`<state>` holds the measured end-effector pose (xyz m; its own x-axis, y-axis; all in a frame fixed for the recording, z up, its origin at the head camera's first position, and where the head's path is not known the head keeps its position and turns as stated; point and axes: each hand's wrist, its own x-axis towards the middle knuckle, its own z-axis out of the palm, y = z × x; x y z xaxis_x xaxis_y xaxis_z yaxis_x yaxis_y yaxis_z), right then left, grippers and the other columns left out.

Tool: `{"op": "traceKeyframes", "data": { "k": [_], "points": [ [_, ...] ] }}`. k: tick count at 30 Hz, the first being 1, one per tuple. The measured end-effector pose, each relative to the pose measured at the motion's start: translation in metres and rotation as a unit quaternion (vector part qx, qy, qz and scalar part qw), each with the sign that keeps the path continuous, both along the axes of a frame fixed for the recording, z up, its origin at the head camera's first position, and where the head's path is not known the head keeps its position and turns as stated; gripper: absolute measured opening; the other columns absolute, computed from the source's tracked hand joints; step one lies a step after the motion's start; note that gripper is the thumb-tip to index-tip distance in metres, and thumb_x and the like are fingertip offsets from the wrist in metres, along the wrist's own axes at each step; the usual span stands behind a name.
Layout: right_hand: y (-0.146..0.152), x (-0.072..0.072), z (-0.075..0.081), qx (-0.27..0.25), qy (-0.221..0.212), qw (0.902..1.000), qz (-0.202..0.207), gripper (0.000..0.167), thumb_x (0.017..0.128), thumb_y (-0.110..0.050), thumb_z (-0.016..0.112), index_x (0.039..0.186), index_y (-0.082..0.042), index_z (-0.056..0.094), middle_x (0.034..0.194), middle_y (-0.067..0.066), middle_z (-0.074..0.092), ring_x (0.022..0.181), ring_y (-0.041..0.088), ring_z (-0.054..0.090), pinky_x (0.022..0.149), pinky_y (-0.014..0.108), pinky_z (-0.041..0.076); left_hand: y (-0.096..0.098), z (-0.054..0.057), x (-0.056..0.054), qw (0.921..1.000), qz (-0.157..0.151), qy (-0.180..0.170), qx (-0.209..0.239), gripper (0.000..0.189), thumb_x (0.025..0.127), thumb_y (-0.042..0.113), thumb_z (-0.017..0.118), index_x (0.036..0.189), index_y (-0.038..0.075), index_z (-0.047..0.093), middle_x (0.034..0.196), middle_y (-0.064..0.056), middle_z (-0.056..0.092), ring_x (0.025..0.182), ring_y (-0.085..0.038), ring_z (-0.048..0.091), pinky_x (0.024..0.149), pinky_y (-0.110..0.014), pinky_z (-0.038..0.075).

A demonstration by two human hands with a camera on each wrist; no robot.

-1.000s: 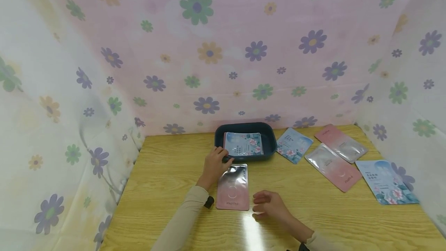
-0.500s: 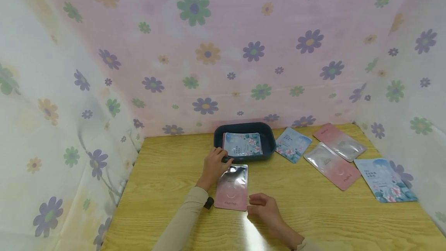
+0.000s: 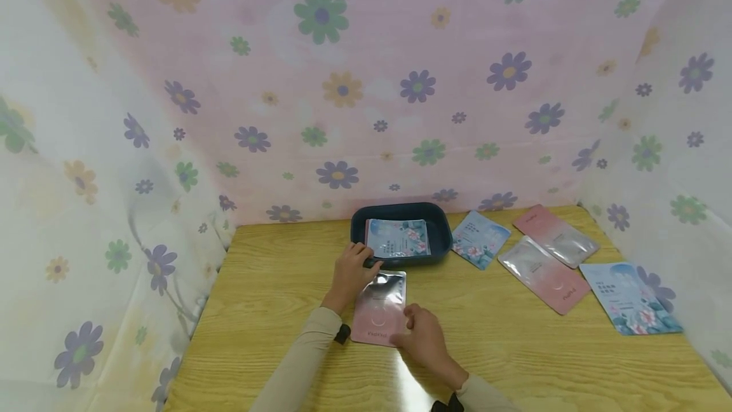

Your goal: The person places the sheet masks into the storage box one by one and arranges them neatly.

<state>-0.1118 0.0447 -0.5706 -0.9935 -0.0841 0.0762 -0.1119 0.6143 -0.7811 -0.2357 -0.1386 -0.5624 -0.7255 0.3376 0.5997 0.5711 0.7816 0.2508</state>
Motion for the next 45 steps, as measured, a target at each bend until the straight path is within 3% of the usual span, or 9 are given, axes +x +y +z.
{"op": "traceKeyframes", "data": {
  "k": [6, 14, 19, 28, 32, 35, 41, 45],
  "points": [
    [-0.005, 0.002, -0.001, 0.03, 0.004, 0.9995, 0.007, 0.057, 0.059, -0.016, 0.087, 0.105, 0.005, 0.059, 0.059, -0.007, 0.051, 0.05, 0.005, 0.043, 0.046, 0.025, 0.036, -0.001, 0.002, 0.002, 1.0, 0.005, 0.001, 0.003, 0.023, 0.078, 0.027, 0.077, 0.083, 0.008, 0.066, 0.082, 0.001, 0.056, 0.075, -0.015, 0.047, 0.06, -0.027, 0.047],
    [-0.003, 0.0, -0.006, 0.072, 0.055, 0.9953, -0.035, 0.06, 0.054, -0.014, 0.089, 0.104, -0.002, 0.058, 0.072, -0.002, 0.052, 0.063, 0.014, 0.049, 0.053, 0.031, 0.039, -0.001, 0.0, 0.001, 0.9998, -0.007, 0.014, 0.011, 0.021, 0.077, 0.025, 0.078, 0.082, 0.007, 0.066, 0.082, 0.0, 0.057, 0.073, -0.016, 0.048, 0.059, -0.028, 0.046],
    [0.007, -0.008, -0.006, 0.083, 0.071, 0.9931, -0.044, 0.053, 0.056, -0.016, 0.088, 0.1, -0.002, 0.061, 0.073, -0.001, 0.053, 0.064, 0.014, 0.05, 0.053, 0.032, 0.04, 0.0, -0.001, 0.0, 0.9996, -0.007, 0.021, 0.018, 0.022, 0.076, 0.025, 0.078, 0.081, 0.007, 0.066, 0.081, 0.0, 0.056, 0.072, -0.016, 0.046, 0.058, -0.028, 0.045],
    [0.028, -0.031, 0.001, 0.087, 0.025, 0.9944, -0.055, 0.036, 0.064, -0.009, 0.084, 0.094, 0.0, 0.066, 0.066, -0.002, 0.054, 0.058, 0.012, 0.048, 0.049, 0.031, 0.04, 0.0, -0.004, 0.0, 0.9997, 0.003, 0.02, 0.016, 0.023, 0.075, 0.025, 0.08, 0.081, 0.008, 0.065, 0.081, 0.0, 0.056, 0.072, -0.015, 0.046, 0.056, -0.028, 0.045],
    [0.028, -0.031, 0.003, 0.104, -0.019, 0.9935, -0.042, 0.051, 0.063, -0.026, 0.088, 0.099, 0.001, 0.064, 0.067, 0.0, 0.052, 0.057, 0.013, 0.047, 0.048, 0.031, 0.038, 0.001, -0.002, 0.002, 0.9998, -0.002, 0.012, 0.016, 0.022, 0.075, 0.024, 0.079, 0.081, 0.008, 0.066, 0.082, 0.0, 0.056, 0.072, -0.016, 0.046, 0.056, -0.027, 0.045],
    [0.026, -0.028, 0.003, 0.113, -0.029, 0.9928, -0.028, 0.061, 0.059, -0.033, 0.089, 0.1, 0.003, 0.062, 0.069, 0.001, 0.053, 0.058, 0.013, 0.048, 0.048, 0.031, 0.039, 0.001, -0.002, 0.002, 1.0, -0.001, 0.001, 0.009, 0.021, 0.077, 0.025, 0.077, 0.083, 0.008, 0.066, 0.083, 0.0, 0.056, 0.073, -0.015, 0.046, 0.058, -0.026, 0.044],
    [0.024, -0.029, 0.005, 0.089, -0.014, 0.9954, -0.033, 0.05, 0.059, -0.023, 0.089, 0.092, 0.001, 0.062, 0.065, 0.0, 0.052, 0.056, 0.014, 0.048, 0.047, 0.032, 0.039, 0.002, -0.002, 0.0, 0.9999, 0.007, -0.012, 0.005, 0.02, 0.078, 0.026, 0.076, 0.084, 0.01, 0.066, 0.084, 0.001, 0.056, 0.076, -0.015, 0.046, 0.059, -0.027, 0.045],
    [0.021, -0.029, 0.001, 0.046, 0.025, 0.998, -0.034, 0.031, 0.059, -0.002, 0.082, 0.083, -0.002, 0.063, 0.06, -0.002, 0.053, 0.055, 0.012, 0.049, 0.048, 0.03, 0.039, 0.002, -0.002, 0.0, 1.0, 0.004, -0.003, 0.007, 0.021, 0.076, 0.024, 0.078, 0.082, 0.009, 0.065, 0.082, 0.0, 0.055, 0.074, -0.016, 0.046, 0.057, -0.028, 0.045]
  ]
}}
